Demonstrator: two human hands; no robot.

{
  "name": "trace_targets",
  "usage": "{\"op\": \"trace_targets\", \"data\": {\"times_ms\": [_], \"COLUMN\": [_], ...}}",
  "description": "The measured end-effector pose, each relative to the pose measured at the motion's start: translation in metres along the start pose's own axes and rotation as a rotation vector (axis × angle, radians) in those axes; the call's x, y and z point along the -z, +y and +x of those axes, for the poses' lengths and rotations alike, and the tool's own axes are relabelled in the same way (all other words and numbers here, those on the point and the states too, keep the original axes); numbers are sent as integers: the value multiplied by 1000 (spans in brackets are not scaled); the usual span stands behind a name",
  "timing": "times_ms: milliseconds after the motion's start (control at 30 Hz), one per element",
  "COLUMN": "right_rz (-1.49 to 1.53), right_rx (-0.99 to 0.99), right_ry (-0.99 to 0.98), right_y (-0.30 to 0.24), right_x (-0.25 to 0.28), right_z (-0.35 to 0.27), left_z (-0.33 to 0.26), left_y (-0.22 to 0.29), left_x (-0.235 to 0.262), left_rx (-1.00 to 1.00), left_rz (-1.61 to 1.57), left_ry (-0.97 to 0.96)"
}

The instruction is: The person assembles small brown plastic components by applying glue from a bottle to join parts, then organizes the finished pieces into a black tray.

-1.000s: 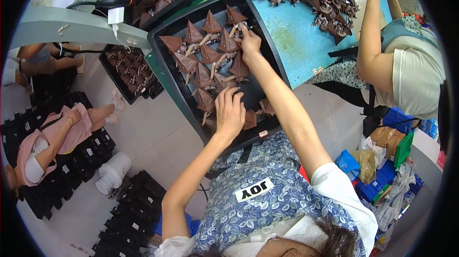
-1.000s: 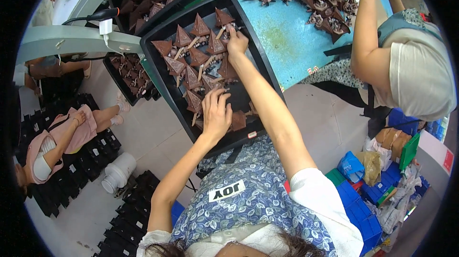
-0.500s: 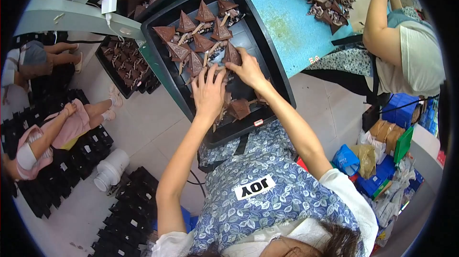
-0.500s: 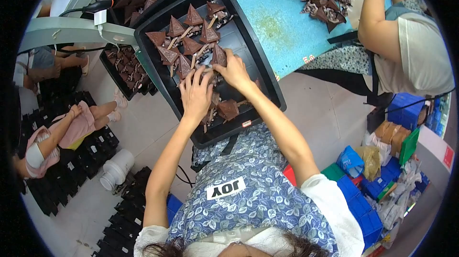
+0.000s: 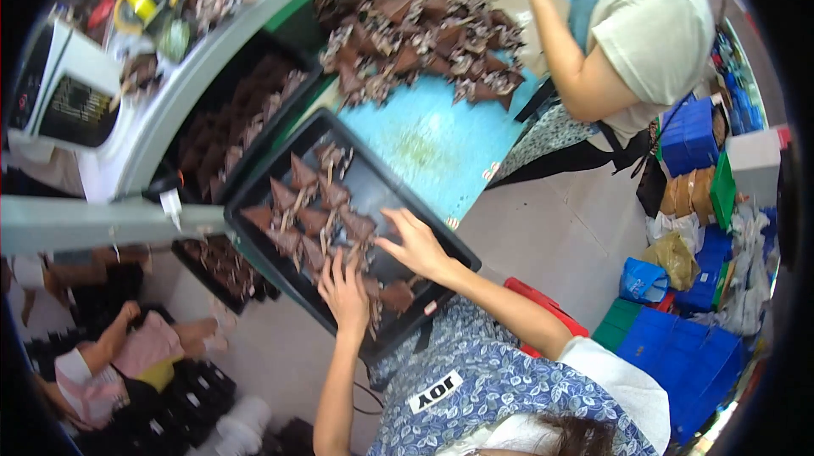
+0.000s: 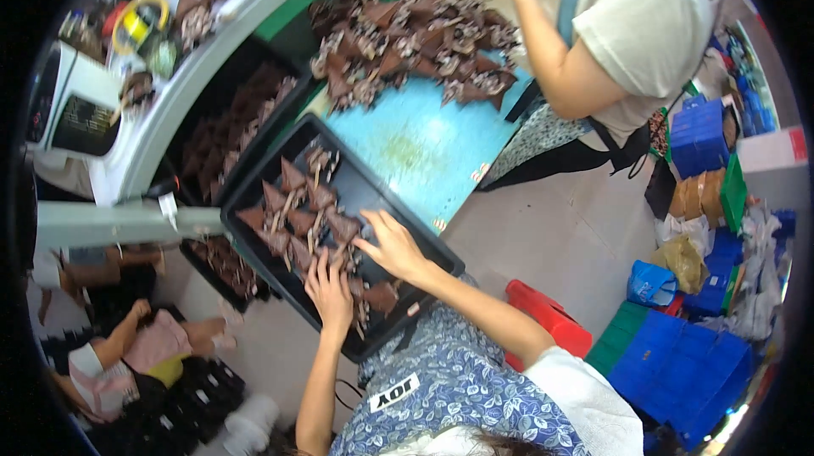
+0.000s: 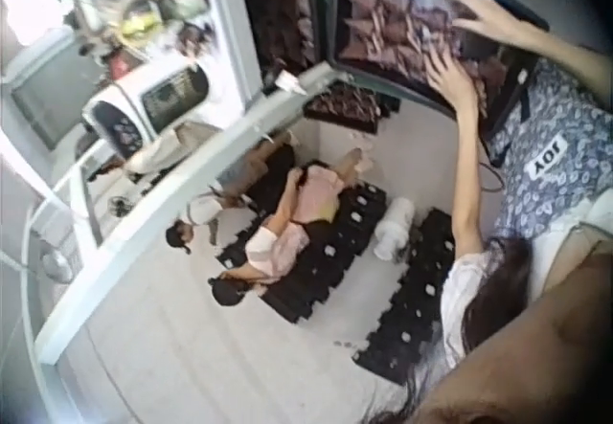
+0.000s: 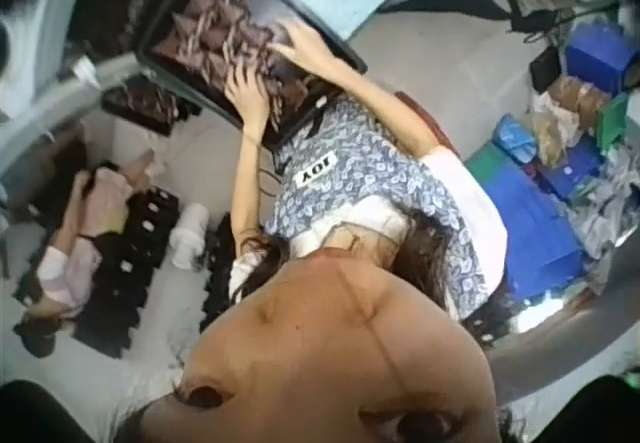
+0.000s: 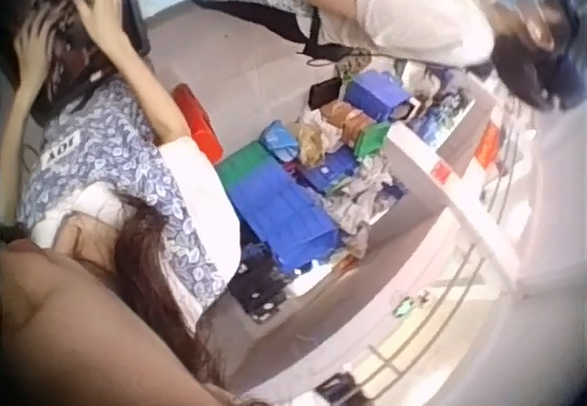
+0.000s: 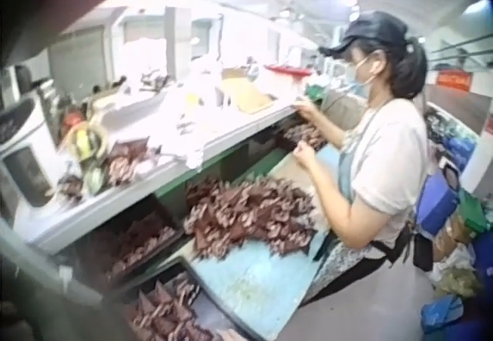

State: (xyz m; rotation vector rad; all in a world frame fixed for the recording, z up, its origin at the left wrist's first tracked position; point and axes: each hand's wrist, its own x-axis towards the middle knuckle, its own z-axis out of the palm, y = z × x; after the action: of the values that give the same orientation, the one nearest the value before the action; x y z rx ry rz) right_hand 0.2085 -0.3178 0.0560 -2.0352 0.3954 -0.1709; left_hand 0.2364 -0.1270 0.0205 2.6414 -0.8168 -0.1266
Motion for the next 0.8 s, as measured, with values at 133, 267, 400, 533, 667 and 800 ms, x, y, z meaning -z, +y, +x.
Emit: {"op": "trace_targets", "data": {"times_ms": [133,267,400,533,667,800], "right_rz": [-95,-82,21,119,273,384], "right_rx": [-81,-236,-248,-57,287,588], "right_ry": [391,497,385,341,392,440], "right_y": [29,77,86,64,-24,-108], "right_x": [62,108,118,131,161,180], "right_z": [-27,-41,-14,50,167,298], "left_z": [-3,8,24,48,59,62], "left_y": [20,64,110,164,197,215], "left_x": [7,19,12,0,-9,-13], "left_rx": [47,-44,-71,-69,4,129], "left_rz": [-189,-307,-361,-405,-346,-358], "left_ry": [20,68,35,-74,-113,-84]}}
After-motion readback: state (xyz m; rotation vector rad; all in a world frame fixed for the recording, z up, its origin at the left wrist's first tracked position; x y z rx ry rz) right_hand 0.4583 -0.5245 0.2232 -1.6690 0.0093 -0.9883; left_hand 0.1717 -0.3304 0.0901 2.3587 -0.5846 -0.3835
